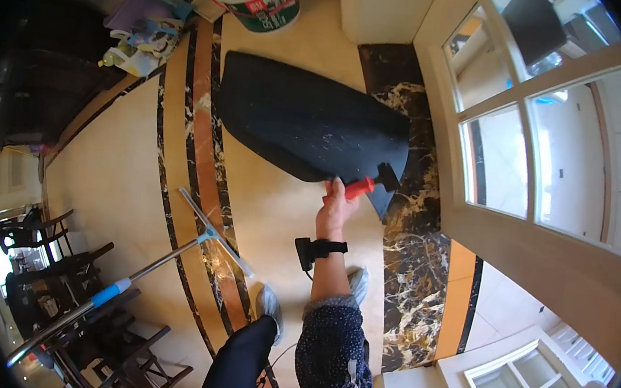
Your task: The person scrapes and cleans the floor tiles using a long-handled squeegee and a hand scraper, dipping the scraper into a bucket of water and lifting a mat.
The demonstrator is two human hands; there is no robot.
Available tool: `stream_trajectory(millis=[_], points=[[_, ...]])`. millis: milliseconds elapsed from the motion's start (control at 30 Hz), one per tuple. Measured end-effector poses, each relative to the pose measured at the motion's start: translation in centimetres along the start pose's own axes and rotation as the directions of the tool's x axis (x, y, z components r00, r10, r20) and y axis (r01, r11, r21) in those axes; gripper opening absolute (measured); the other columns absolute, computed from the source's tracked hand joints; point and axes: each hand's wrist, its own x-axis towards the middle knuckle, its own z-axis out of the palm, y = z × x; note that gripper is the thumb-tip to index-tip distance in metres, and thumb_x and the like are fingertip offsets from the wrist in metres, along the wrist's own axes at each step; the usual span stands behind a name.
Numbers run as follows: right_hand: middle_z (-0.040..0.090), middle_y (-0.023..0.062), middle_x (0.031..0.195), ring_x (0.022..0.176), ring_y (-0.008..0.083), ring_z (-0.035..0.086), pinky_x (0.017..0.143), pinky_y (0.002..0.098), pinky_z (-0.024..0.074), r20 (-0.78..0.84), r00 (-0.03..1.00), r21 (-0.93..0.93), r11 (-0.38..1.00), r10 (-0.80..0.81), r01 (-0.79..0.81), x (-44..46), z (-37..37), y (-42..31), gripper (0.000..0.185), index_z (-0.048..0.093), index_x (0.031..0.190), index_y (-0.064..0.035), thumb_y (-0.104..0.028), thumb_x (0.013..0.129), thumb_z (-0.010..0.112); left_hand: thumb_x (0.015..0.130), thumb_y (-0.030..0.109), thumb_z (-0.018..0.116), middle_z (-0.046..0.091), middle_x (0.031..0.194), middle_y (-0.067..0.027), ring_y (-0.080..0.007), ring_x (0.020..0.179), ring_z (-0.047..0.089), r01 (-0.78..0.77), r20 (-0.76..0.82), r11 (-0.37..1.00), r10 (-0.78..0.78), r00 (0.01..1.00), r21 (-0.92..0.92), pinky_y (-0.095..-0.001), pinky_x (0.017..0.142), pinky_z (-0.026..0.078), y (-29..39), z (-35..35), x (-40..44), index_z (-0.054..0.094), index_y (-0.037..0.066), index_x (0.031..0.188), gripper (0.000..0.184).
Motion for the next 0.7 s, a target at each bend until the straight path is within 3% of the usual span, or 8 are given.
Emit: stream_trajectory(millis=[100,333,367,400,467,533,633,700], points=[[0.058,0.0021,0.079,0.064,0.0124,0.059,0.056,0.0236,0.048,0.199,0.969,-0.192,0.964,-0.145,0.184,-6.3,5.8,-6.1,0.019,0.05,0.092,-0.0064,0.001,0.079,0.062,0.095,0.015,0.041,0.028,0.062,0.0024,-0.0078,0.053,0.028,-0.1,0.007,0.993,0.1,0.995,-0.068,-0.0218,0.054,0.029,0.9,-1.6,3.5,0.036,0.009,0.072,0.024],[0.06,0.0032,0.081,0.066,0.0114,0.058,0.054,0.0212,0.0412,0.289,0.906,0.125,0.95,-0.31,0.285,-20.4,13.5,-19.0,0.014,0.054,0.09,-0.0042,-0.003,0.079,0.064,0.095,0.015,0.041,0.026,0.061,0.0028,-0.0075,0.052,0.026,-0.426,0.032,0.895,0.433,0.901,-0.13,-0.0218,0.053,0.029,1.0,-5.2,14.0,0.035,0.009,0.07,0.027],[0.061,0.0034,0.076,0.064,0.0116,0.058,0.052,0.0219,0.0408,0.359,0.899,0.126,0.967,-0.252,0.221,-20.5,13.3,-19.5,0.013,0.054,0.087,-0.0048,-0.003,0.079,0.065,0.096,0.014,0.041,0.027,0.059,0.0024,-0.0068,0.051,0.025,-0.223,0.037,0.811,0.287,0.957,-0.541,-0.0206,0.05,0.026,1.0,-4.2,15.2,0.037,0.009,0.07,0.026],[0.06,0.0036,0.072,0.061,0.0112,0.057,0.049,0.0218,0.0393,0.323,0.919,0.119,0.973,-0.226,0.198,-22.4,14.2,-20.7,0.013,0.053,0.083,-0.0057,-0.003,0.078,0.065,0.096,0.014,0.04,0.028,0.057,0.002,-0.0061,0.049,0.025,0.01,0.106,0.54,0.146,0.984,-0.842,-0.0194,0.048,0.024,1.0,-3.1,16.2,0.039,0.008,0.071,0.026],[0.059,0.0035,0.069,0.058,0.0109,0.057,0.046,0.0217,0.0378,0.341,0.911,0.125,0.972,-0.231,0.2,-25.3,15.1,-21.8,0.013,0.053,0.083,-0.0061,-0.004,0.078,0.066,0.096,0.014,0.041,0.026,0.058,0.0024,-0.0065,0.052,0.023,0.043,0.071,0.58,0.026,0.997,-0.813,-0.0223,0.052,0.023,0.2,-2.3,18.4,0.042,0.007,0.072,0.025],[0.058,0.0025,0.069,0.059,0.011,0.057,0.046,0.0213,0.0376,0.427,0.866,0.089,0.965,-0.26,0.245,-27.4,14.6,-21.7,0.012,0.053,0.082,-0.0061,-0.003,0.078,0.064,0.096,0.015,0.042,0.028,0.057,0.0023,-0.0065,0.05,0.023,0.146,0.251,0.413,0.214,0.944,-0.899,-0.021,0.052,0.024,2.1,-1.4,16.5,0.039,0.009,0.07,0.027],[0.061,0.0055,0.079,0.069,0.0138,0.06,0.055,0.024,0.0434,0.33,0.886,0.105,0.946,-0.325,0.307,-32.7,14.1,-22.5,0.012,0.056,0.086,-0.0043,-0.003,0.078,0.065,0.096,0.019,0.044,0.027,0.056,0.0027,-0.0058,0.047,0.022,0.082,0.169,0.445,0.159,0.973,-0.892,-0.0211,0.047,0.022,6.0,-0.6,12.4,0.034,0.012,0.065,0.034],[0.059,0.0034,0.074,0.063,0.0126,0.056,0.059,0.0238,0.0435,0.232,0.881,-0.096,0.892,-0.412,0.442,-35.4,11.3,-23.7,0.012,0.054,0.084,-0.0053,-0.005,0.077,0.064,0.096,0.018,0.044,0.026,0.056,0.003,-0.0056,0.048,0.022,0.079,0.158,0.432,0.15,0.976,-0.899,-0.0209,0.047,0.022,6.7,-1.0,10.6,0.034,0.013,0.065,0.033]])
